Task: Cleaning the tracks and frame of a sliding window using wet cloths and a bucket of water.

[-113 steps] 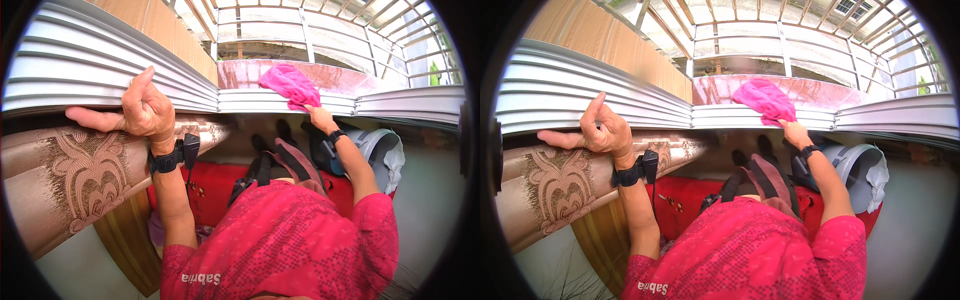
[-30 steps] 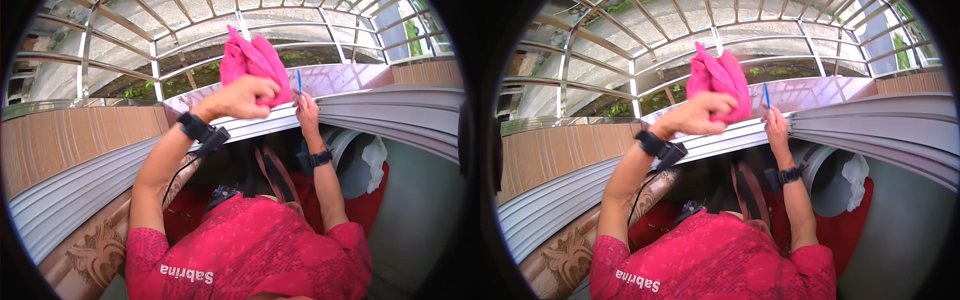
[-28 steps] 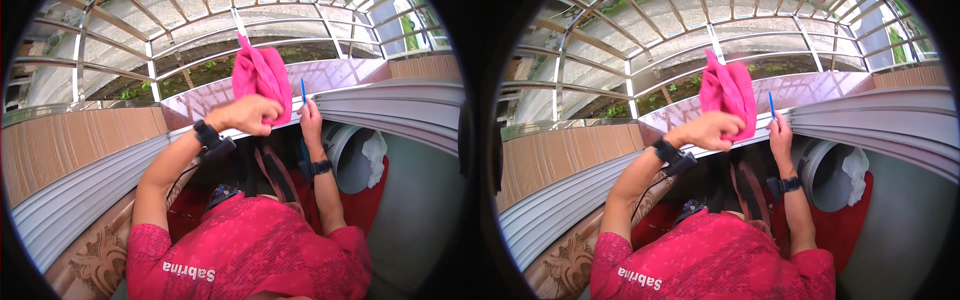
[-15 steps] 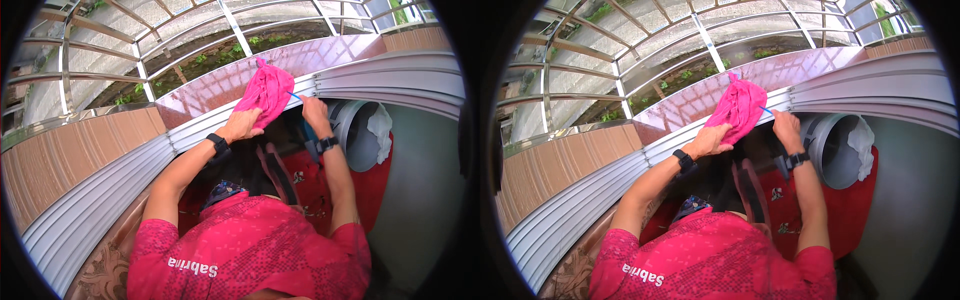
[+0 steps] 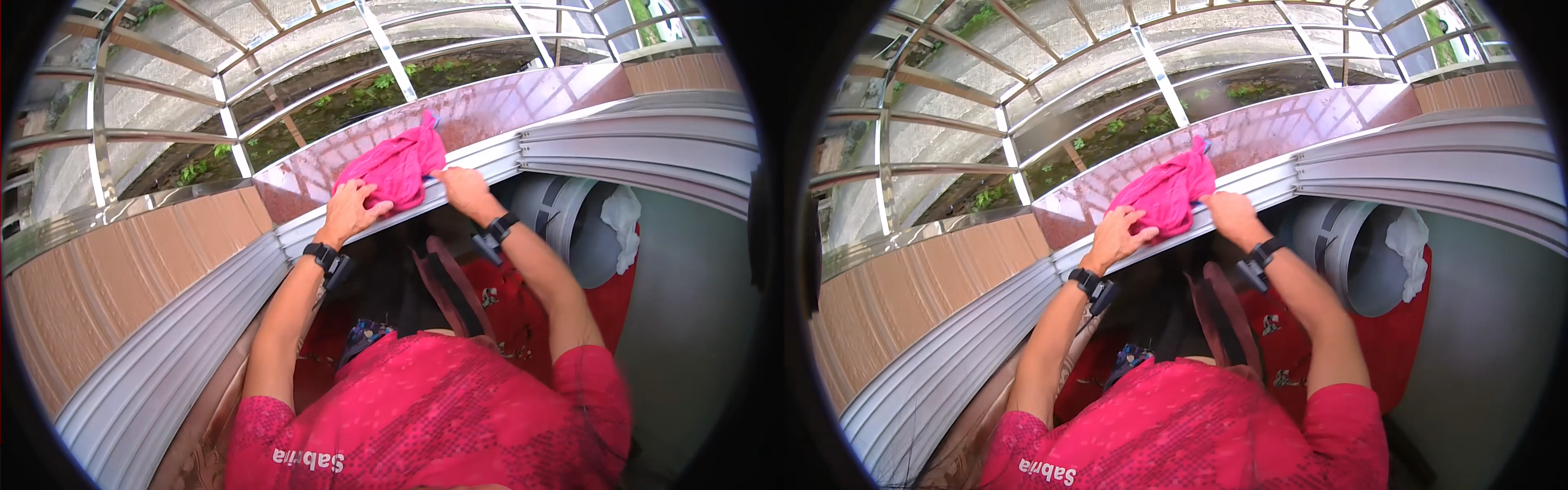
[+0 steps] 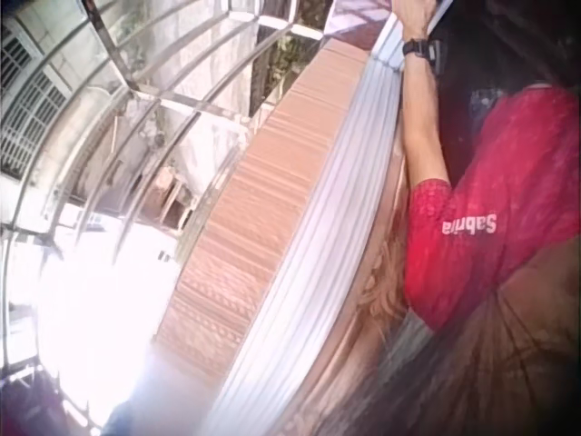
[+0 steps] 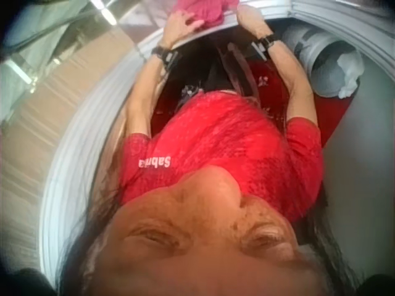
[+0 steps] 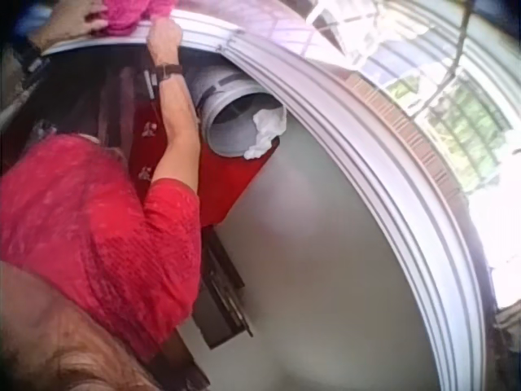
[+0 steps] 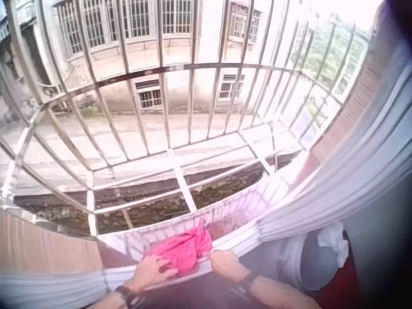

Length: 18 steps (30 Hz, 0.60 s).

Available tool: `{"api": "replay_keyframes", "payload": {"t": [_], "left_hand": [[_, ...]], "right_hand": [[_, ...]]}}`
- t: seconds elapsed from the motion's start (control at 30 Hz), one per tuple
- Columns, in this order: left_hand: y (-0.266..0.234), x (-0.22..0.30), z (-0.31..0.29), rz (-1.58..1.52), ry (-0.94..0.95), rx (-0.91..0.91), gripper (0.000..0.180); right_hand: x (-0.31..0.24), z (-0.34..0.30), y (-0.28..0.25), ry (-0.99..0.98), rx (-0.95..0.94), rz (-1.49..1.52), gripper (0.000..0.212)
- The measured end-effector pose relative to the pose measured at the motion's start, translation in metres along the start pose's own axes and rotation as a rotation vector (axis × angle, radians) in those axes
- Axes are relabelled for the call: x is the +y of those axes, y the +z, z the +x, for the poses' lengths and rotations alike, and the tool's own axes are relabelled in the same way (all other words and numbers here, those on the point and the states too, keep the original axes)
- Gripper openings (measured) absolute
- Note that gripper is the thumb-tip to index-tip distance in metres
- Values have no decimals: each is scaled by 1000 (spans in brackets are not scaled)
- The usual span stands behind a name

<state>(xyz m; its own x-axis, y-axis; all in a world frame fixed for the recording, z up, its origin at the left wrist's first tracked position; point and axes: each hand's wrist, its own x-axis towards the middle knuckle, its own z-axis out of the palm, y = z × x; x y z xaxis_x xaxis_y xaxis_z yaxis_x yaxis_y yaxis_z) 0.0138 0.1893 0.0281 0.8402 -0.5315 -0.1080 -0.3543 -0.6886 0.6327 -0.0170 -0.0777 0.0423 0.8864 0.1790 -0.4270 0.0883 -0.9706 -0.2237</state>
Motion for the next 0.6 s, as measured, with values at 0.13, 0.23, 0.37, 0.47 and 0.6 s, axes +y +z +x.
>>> {"api": "replay_keyframes", "payload": {"t": [0.13,0.23,0.37,0.47,0.6], "left_hand": [[11,-18,4,-22,-13,34,39],[15,0,6,41,-61,95,26],[25,11,23,-12,-22,49,21],[24,38,40,-533,-133,-69,18],[-3,110,84,-622,-19,-87,14]], "right_hand": [[-39,0,17,92,53,134,36],[-43,-6,15,104,-38,300,33],[-21,-7,60,-28,120,741,35],[-7,-26,75,55,103,1345,34],[22,-74,13,373,134,1614,33]]}}
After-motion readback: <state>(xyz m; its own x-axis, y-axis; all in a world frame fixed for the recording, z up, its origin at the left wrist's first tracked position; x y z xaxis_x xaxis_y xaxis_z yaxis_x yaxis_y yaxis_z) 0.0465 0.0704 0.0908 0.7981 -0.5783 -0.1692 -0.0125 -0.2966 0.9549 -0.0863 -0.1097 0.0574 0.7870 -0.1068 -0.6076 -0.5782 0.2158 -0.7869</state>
